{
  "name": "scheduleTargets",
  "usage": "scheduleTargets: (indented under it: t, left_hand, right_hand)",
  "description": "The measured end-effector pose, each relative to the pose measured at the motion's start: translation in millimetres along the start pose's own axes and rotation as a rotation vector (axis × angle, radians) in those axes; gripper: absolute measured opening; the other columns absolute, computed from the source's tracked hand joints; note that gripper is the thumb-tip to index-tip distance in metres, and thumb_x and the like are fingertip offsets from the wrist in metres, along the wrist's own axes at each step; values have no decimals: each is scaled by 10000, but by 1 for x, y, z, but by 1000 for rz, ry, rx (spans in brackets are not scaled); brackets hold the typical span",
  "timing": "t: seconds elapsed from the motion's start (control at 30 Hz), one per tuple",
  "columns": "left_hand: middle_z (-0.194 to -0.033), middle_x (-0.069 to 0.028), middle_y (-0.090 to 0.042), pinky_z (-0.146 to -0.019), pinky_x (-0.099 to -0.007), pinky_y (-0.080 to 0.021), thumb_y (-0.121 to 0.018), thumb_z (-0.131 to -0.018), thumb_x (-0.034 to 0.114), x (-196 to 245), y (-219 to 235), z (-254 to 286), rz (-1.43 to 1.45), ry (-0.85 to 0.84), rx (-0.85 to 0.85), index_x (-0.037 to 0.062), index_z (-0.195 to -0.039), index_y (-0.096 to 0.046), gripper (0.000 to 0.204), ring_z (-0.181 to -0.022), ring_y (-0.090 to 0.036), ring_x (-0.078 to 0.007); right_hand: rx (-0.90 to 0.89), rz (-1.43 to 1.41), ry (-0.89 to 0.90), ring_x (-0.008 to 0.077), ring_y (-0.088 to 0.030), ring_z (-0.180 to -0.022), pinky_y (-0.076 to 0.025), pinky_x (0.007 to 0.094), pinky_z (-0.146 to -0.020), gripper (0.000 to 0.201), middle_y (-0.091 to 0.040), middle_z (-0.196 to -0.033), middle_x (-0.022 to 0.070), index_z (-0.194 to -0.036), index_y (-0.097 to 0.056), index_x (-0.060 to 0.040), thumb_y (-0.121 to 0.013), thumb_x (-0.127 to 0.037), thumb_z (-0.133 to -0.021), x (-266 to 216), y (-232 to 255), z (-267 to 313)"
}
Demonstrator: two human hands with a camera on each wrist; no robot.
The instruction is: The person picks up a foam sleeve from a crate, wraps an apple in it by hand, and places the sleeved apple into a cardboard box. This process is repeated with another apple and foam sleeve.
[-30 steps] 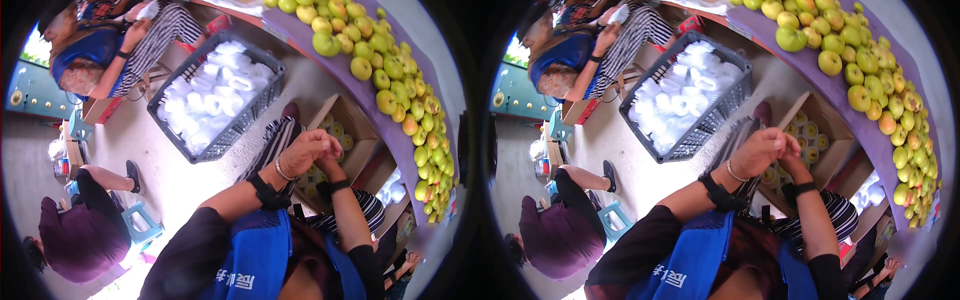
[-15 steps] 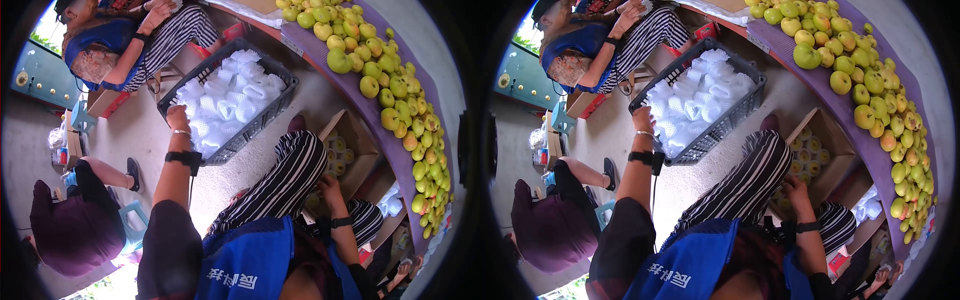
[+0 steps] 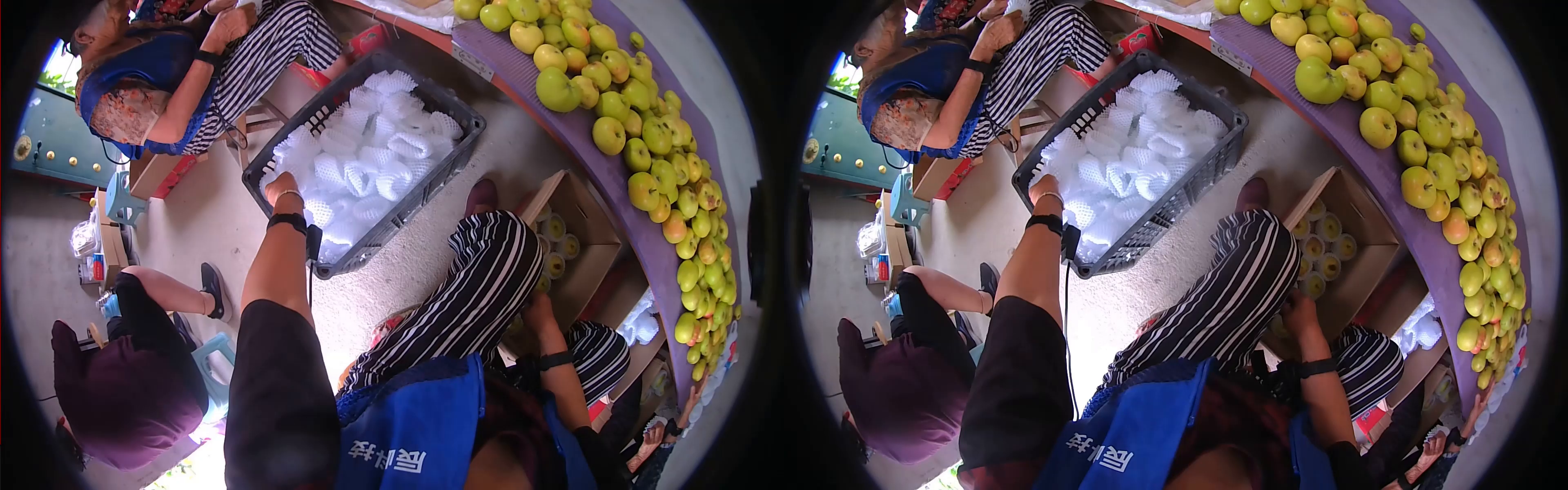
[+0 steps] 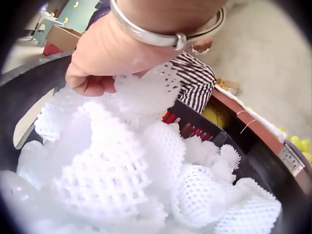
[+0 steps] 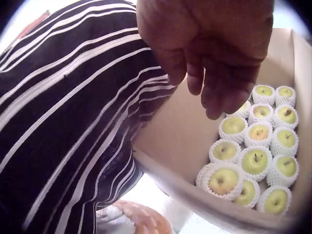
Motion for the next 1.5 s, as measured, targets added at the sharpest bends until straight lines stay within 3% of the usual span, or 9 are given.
scheduleTargets:
  t: [0.3,0.37,0.5,0.7,0.77,1.03,1.2,1.33,1.5]
  left_hand:
    - [-735,-68,-582,-541,-287,-456,-408,-748,17,16,49,83,688,-281,-157,12,-935,-556,238,-613,-565,-185]
    - [-739,-76,-584,-550,-272,-457,-404,-742,-5,31,41,127,768,-546,-519,5,-942,-538,241,-612,-566,-172]
    - [-762,-71,-584,-569,-235,-458,-413,-759,-31,40,33,251,837,-687,-1116,20,-909,-518,190,-635,-563,-132]
    - [-802,-40,-572,-640,-211,-454,-453,-764,-42,0,17,422,698,-717,-1551,27,-891,-523,161,-692,-547,-104]
    - [-786,-11,-558,-645,-200,-436,-438,-748,-67,-28,4,460,597,-811,-1551,29,-862,-533,177,-716,-520,-74]
    - [-807,8,-554,-615,-179,-421,-475,-775,-1,-114,-67,471,299,-972,-1663,41,-897,-538,144,-706,-506,-51]
    - [-803,-22,-584,-607,-190,-442,-491,-780,32,-113,-67,468,301,-608,-1864,40,-884,-542,116,-684,-548,-80]
    - [-805,-21,-585,-614,-187,-444,-514,-787,49,-117,-70,472,283,-510,-1932,37,-885,-544,104,-693,-550,-79]
    - [-835,-19,-586,-649,-204,-451,-532,-788,48,-125,-86,462,220,-516,-1838,36,-913,-549,127,-732,-559,-86]
  right_hand:
    - [193,-298,7,269,-589,-858,-458,327,-714,252,-601,-916,180,-975,-554,19,-541,-53,-734,-4,24,3]
    - [207,-461,-81,218,-589,-812,-461,308,-699,244,-611,-898,153,-975,-552,29,-540,-48,-744,-11,35,7]
    - [173,-800,41,120,-564,-671,-448,231,-572,184,-578,-787,55,-950,-556,-4,-525,-70,-782,-30,56,21]
    - [226,-1214,328,111,-550,-712,-455,233,-623,193,-571,-820,29,-976,-552,-32,-539,-86,-791,-56,89,56]
    - [297,-1287,336,107,-545,-728,-450,231,-628,216,-568,-837,23,-998,-540,-36,-545,-86,-788,-69,102,74]
    - [299,-1078,257,74,-518,-732,-421,208,-608,264,-563,-865,12,-1037,-516,-20,-541,-58,-776,-42,82,79]
    - [323,-1033,172,77,-529,-763,-431,212,-649,229,-575,-867,31,-999,-543,6,-527,-65,-782,-31,78,70]
    - [442,-751,192,82,-534,-760,-434,219,-685,211,-584,-863,44,-978,-558,21,-513,-60,-788,-39,86,72]
    - [328,-1189,101,106,-555,-763,-439,234,-692,204,-592,-865,58,-973,-553,20,-529,-71,-792,-22,75,57]
Point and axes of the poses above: each hand's wrist, its own z-axis away from the middle knuckle, its own y-axis out of the back of the hand, x = y × z, the point moved 5 cm from there along -z, towards the middle knuckle
